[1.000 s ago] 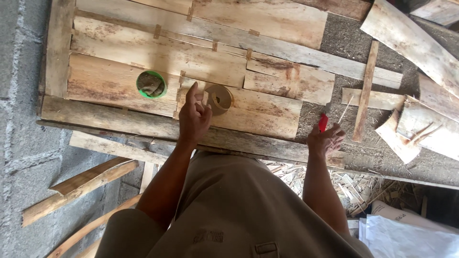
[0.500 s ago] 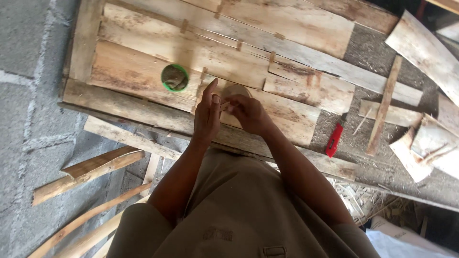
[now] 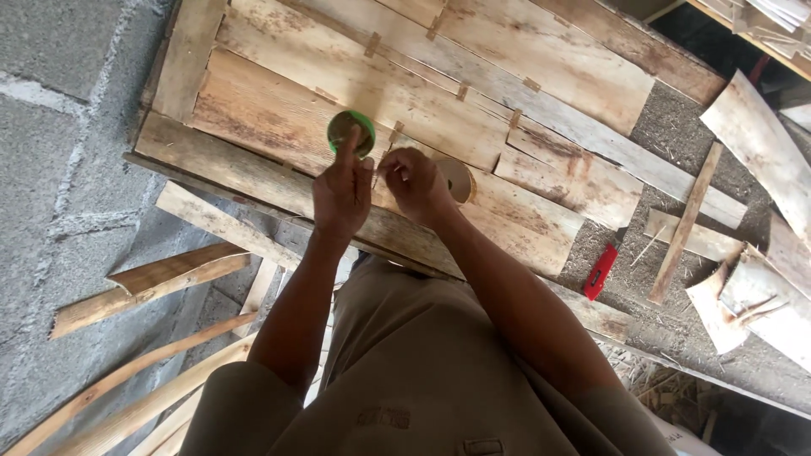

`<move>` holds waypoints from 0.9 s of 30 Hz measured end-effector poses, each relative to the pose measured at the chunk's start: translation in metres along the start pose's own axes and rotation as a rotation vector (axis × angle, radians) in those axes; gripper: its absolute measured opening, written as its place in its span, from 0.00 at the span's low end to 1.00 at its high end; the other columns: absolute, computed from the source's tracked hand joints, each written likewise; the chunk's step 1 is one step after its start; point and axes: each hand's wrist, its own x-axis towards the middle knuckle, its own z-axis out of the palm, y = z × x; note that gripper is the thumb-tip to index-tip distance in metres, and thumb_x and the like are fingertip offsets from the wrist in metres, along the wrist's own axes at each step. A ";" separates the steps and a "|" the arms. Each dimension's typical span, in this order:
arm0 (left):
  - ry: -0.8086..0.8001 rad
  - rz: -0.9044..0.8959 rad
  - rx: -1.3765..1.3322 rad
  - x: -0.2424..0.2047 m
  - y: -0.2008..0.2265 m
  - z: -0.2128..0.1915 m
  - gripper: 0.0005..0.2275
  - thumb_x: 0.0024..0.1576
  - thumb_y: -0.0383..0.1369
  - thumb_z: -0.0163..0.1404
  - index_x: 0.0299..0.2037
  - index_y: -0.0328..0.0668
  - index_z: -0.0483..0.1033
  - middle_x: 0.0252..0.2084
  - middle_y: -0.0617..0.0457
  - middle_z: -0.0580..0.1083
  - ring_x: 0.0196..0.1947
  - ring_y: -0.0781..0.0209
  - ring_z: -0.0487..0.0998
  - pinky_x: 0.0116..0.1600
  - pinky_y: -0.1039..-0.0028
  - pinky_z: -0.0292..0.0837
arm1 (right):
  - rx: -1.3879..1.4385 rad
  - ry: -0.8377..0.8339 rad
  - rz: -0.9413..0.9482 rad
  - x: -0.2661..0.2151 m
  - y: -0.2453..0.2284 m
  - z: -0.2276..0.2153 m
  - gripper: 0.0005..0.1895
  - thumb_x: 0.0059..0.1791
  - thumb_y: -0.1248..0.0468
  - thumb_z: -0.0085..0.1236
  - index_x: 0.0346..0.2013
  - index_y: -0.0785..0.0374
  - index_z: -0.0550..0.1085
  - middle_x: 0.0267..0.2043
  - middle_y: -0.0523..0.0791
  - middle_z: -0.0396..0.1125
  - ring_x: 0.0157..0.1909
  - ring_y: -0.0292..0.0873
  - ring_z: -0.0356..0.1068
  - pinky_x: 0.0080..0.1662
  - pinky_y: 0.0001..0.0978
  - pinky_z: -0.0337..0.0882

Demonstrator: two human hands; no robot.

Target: The recorder is shown using a utility knife and adhesive tape to prepare and piece together thin strips of bamboo or wood on a workbench.

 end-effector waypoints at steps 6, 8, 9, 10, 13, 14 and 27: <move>0.139 -0.198 0.020 0.011 -0.020 -0.019 0.18 0.70 0.37 0.46 0.65 0.33 0.69 0.26 0.46 0.75 0.25 0.51 0.77 0.33 0.62 0.72 | -0.009 0.125 0.082 0.027 0.002 0.016 0.05 0.53 0.68 0.55 0.40 0.64 0.78 0.32 0.45 0.75 0.34 0.35 0.74 0.39 0.29 0.74; 0.192 -0.253 -0.017 0.008 -0.035 -0.014 0.17 0.69 0.37 0.46 0.62 0.33 0.71 0.30 0.45 0.76 0.28 0.52 0.78 0.34 0.64 0.73 | -0.011 0.143 0.098 0.036 0.001 0.022 0.05 0.52 0.68 0.56 0.40 0.65 0.78 0.32 0.45 0.75 0.34 0.35 0.74 0.39 0.29 0.74; 0.240 -0.304 -0.057 0.007 -0.043 -0.011 0.16 0.69 0.37 0.46 0.60 0.33 0.73 0.34 0.44 0.76 0.31 0.53 0.79 0.35 0.65 0.74 | -0.013 0.169 0.117 0.041 0.000 0.026 0.05 0.52 0.68 0.58 0.40 0.65 0.78 0.32 0.45 0.76 0.33 0.35 0.74 0.38 0.28 0.73; 0.244 -0.306 -0.055 0.003 -0.055 -0.005 0.16 0.69 0.37 0.46 0.60 0.33 0.73 0.34 0.44 0.76 0.31 0.53 0.79 0.35 0.65 0.74 | -0.012 0.165 0.115 0.044 -0.001 0.030 0.05 0.52 0.68 0.58 0.40 0.65 0.78 0.32 0.45 0.76 0.33 0.35 0.74 0.38 0.28 0.73; 0.358 -0.282 -0.061 -0.002 -0.077 0.011 0.16 0.71 0.40 0.45 0.58 0.34 0.75 0.47 0.43 0.78 0.42 0.57 0.81 0.42 0.68 0.78 | -0.031 0.194 0.156 0.054 -0.003 0.040 0.06 0.51 0.67 0.59 0.42 0.64 0.79 0.31 0.46 0.76 0.32 0.35 0.74 0.37 0.29 0.73; 0.353 -0.349 -0.071 0.000 -0.075 0.012 0.18 0.70 0.43 0.46 0.57 0.35 0.75 0.50 0.43 0.77 0.42 0.57 0.81 0.41 0.68 0.78 | -0.037 0.200 0.167 0.058 -0.002 0.043 0.08 0.51 0.67 0.59 0.45 0.63 0.78 0.32 0.46 0.76 0.32 0.36 0.75 0.37 0.30 0.74; 0.396 -0.546 -0.092 0.026 -0.073 0.047 0.24 0.52 0.53 0.63 0.44 0.38 0.81 0.45 0.48 0.77 0.41 0.56 0.79 0.40 0.64 0.77 | -0.103 0.339 0.207 0.070 0.011 0.070 0.20 0.49 0.66 0.62 0.51 0.60 0.64 0.29 0.47 0.73 0.30 0.44 0.76 0.33 0.39 0.73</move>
